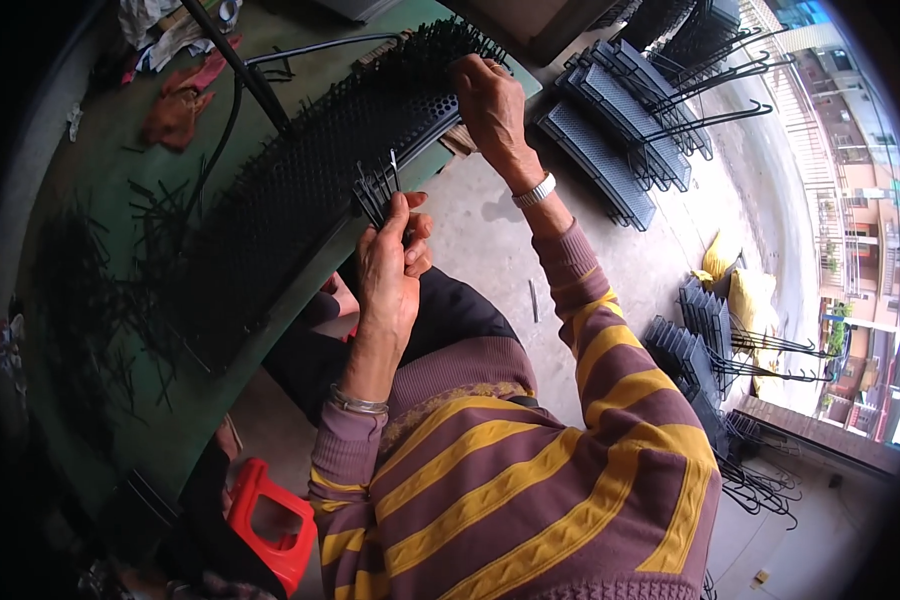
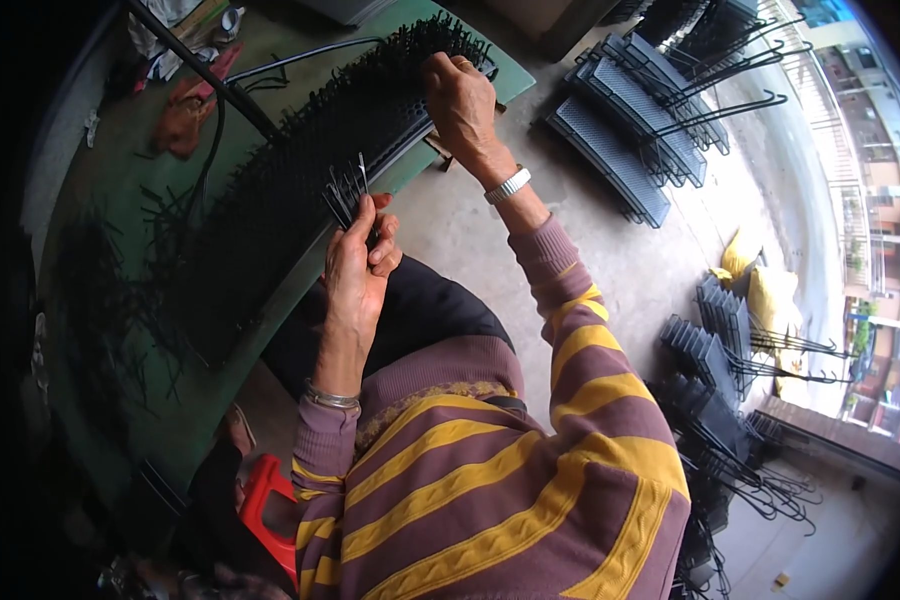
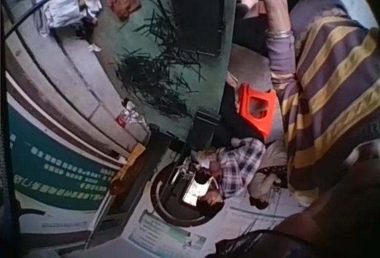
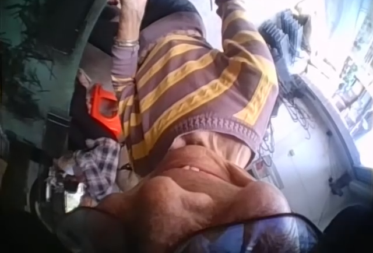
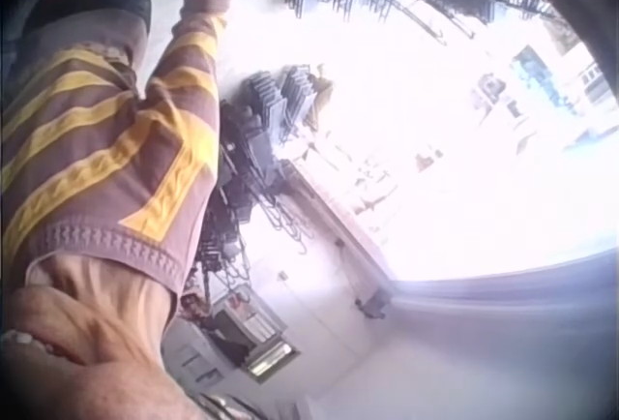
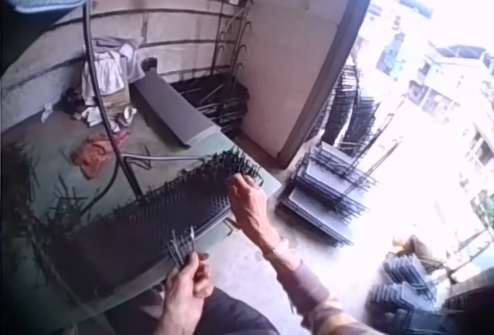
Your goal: Assembling plastic components by manually inserting small black rods into a perforated base frame.
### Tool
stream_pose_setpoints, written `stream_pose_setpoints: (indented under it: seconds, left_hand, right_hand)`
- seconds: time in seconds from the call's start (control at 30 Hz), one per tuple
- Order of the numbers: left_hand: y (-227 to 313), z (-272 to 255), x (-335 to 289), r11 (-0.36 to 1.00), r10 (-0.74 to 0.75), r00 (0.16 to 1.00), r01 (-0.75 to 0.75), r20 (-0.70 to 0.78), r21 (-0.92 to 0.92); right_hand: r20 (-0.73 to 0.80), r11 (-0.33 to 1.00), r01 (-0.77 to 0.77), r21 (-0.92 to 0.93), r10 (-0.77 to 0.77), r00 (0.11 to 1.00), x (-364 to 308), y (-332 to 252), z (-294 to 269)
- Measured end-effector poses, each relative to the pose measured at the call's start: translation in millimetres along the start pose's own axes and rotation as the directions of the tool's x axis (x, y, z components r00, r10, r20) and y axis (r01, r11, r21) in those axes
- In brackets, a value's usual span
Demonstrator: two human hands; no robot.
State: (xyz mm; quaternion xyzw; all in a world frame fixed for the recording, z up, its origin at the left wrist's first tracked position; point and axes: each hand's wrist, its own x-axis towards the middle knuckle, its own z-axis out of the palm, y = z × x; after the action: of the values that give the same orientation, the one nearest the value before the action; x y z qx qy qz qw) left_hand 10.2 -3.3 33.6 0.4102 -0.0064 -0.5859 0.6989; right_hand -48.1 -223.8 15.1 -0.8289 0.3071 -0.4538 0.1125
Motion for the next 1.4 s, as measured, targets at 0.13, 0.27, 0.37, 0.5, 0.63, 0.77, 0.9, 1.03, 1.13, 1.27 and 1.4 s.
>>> stream_pose_setpoints:
  seconds: [0.13,0.27,0.37,0.5,0.63,0.77,0.9,1.03,1.13,1.27,1.4]
  left_hand:
    - [-1,0,0,1.0,0.004,1.0,-0.004,0.001,-0.001]
    - [-2,5,1,1.0,-0.009,1.0,0.009,-0.015,0.008]
    - [-5,4,3,1.0,0.014,1.0,-0.014,0.0,0.002]
    - [-7,4,3,0.998,-0.024,1.0,0.023,0.011,0.054]
    - [-9,8,7,0.999,-0.018,0.999,0.02,-0.049,0.048]
    - [-11,-5,15,0.997,-0.031,0.999,0.032,-0.03,0.065]
    - [-13,4,15,0.997,-0.022,1.0,0.023,-0.013,0.079]
    - [-15,2,17,0.997,-0.076,0.997,0.076,-0.013,0.032]
    - [-14,4,16,0.994,-0.102,0.994,0.103,-0.024,0.033]
    - [-14,9,15,0.995,-0.095,0.995,0.093,0.034,0.046]
    - [-16,14,13,0.994,-0.087,0.995,0.084,0.052,0.064]
  right_hand:
    - [0.109,0.975,0.019,-0.222,0.005,0.994,5,-9,-4]
    - [0.127,0.95,0.029,-0.31,0.012,0.992,2,-21,-6]
    - [0.217,0.986,-0.164,0.038,0.152,0.964,-11,-30,-18]
    - [0.763,0.66,-0.62,0.424,0.108,0.637,-25,-58,-60]
    - [0.671,0.664,-0.597,0.45,0.189,0.717,-27,-54,-70]
    - [0.108,0.95,-0.235,0.205,0.216,0.97,-12,-37,-63]
    - [-0.138,0.998,0.047,0.041,-0.041,0.99,1,-4,-33]
    - [-0.093,0.998,0.008,0.065,-0.002,0.996,4,0,-13]
    - [0.024,0.999,-0.033,-0.012,0.033,0.999,-1,1,-6]
    - [0.097,0.992,-0.027,-0.124,0.039,0.994,9,-3,-10]
    - [0.143,0.973,0.048,-0.225,-0.016,0.99,2,2,-7]
